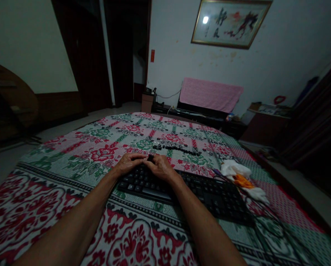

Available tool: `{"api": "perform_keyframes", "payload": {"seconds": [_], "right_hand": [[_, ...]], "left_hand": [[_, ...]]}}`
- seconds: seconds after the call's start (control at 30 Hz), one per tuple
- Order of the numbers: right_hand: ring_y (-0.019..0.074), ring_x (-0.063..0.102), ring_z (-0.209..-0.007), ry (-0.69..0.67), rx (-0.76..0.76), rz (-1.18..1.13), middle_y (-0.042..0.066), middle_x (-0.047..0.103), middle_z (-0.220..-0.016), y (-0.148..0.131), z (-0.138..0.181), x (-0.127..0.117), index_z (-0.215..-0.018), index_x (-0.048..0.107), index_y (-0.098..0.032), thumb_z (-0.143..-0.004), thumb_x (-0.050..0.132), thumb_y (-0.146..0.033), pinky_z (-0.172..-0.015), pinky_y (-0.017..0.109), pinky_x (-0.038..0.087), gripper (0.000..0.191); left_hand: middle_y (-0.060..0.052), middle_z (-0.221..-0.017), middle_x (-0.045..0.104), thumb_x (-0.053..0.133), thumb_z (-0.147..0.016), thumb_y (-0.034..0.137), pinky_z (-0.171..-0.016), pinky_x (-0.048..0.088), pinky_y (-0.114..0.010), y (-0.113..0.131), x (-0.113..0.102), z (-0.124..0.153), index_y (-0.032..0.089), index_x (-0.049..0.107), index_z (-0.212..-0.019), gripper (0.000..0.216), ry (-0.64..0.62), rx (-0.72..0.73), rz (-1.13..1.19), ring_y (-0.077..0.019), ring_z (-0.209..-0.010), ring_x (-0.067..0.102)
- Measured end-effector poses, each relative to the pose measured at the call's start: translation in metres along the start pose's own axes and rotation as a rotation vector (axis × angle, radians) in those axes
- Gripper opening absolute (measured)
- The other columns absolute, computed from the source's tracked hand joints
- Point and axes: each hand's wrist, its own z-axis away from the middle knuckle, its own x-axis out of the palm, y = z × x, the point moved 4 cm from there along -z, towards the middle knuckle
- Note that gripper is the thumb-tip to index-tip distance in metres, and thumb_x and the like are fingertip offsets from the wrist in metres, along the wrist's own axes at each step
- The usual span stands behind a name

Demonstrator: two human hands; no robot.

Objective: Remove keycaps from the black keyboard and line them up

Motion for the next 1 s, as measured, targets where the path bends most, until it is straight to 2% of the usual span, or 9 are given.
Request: {"api": "perform_keyframes", "payload": {"seconds": [0.27,0.47,0.77,1.0], "right_hand": [[0.0089,0.043,-0.054,0.049,0.060,-0.042,-0.001,0.051,-0.058,0.011,0.000,-0.006,-0.065,0.061,-0.013,-0.079,0.049,-0.038,-0.048,0.019,0.031,0.031],[0.0117,0.051,-0.062,0.125,0.098,-0.132,0.002,0.058,-0.066,0.016,-0.001,-0.004,-0.075,0.063,-0.013,-0.080,0.047,-0.040,-0.054,0.020,0.037,0.032],[0.0131,0.053,-0.066,0.132,0.102,-0.110,0.002,0.060,-0.070,0.013,0.000,-0.003,-0.077,0.064,-0.013,-0.079,0.049,-0.039,-0.059,0.021,0.040,0.031],[0.0109,0.049,-0.055,0.098,0.176,-0.092,0.001,0.057,-0.061,0.015,0.001,-0.002,-0.069,0.065,-0.010,-0.075,0.052,-0.040,-0.048,0.020,0.032,0.034]], "left_hand": [[-0.004,-0.097,0.070,0.062,-0.068,0.032,-0.090,0.044,-0.032,-0.003,-0.001,-0.001,0.018,0.070,-0.093,0.029,-0.020,-0.008,-0.039,-0.0197,-0.093,0.062],[-0.004,-0.099,0.069,0.062,-0.066,0.027,-0.090,0.044,-0.032,0.002,-0.002,0.002,0.020,0.070,-0.094,0.030,-0.127,-0.016,-0.120,-0.0211,-0.095,0.061],[-0.003,-0.090,0.069,0.063,-0.066,0.028,-0.083,0.046,-0.029,0.005,0.002,0.002,0.020,0.071,-0.086,0.023,-0.098,0.045,-0.162,-0.0184,-0.086,0.061],[-0.002,-0.084,0.066,0.061,-0.068,0.027,-0.079,0.045,-0.027,0.002,0.006,0.001,0.020,0.071,-0.086,0.021,-0.098,0.147,-0.265,-0.0164,-0.082,0.059]]}}
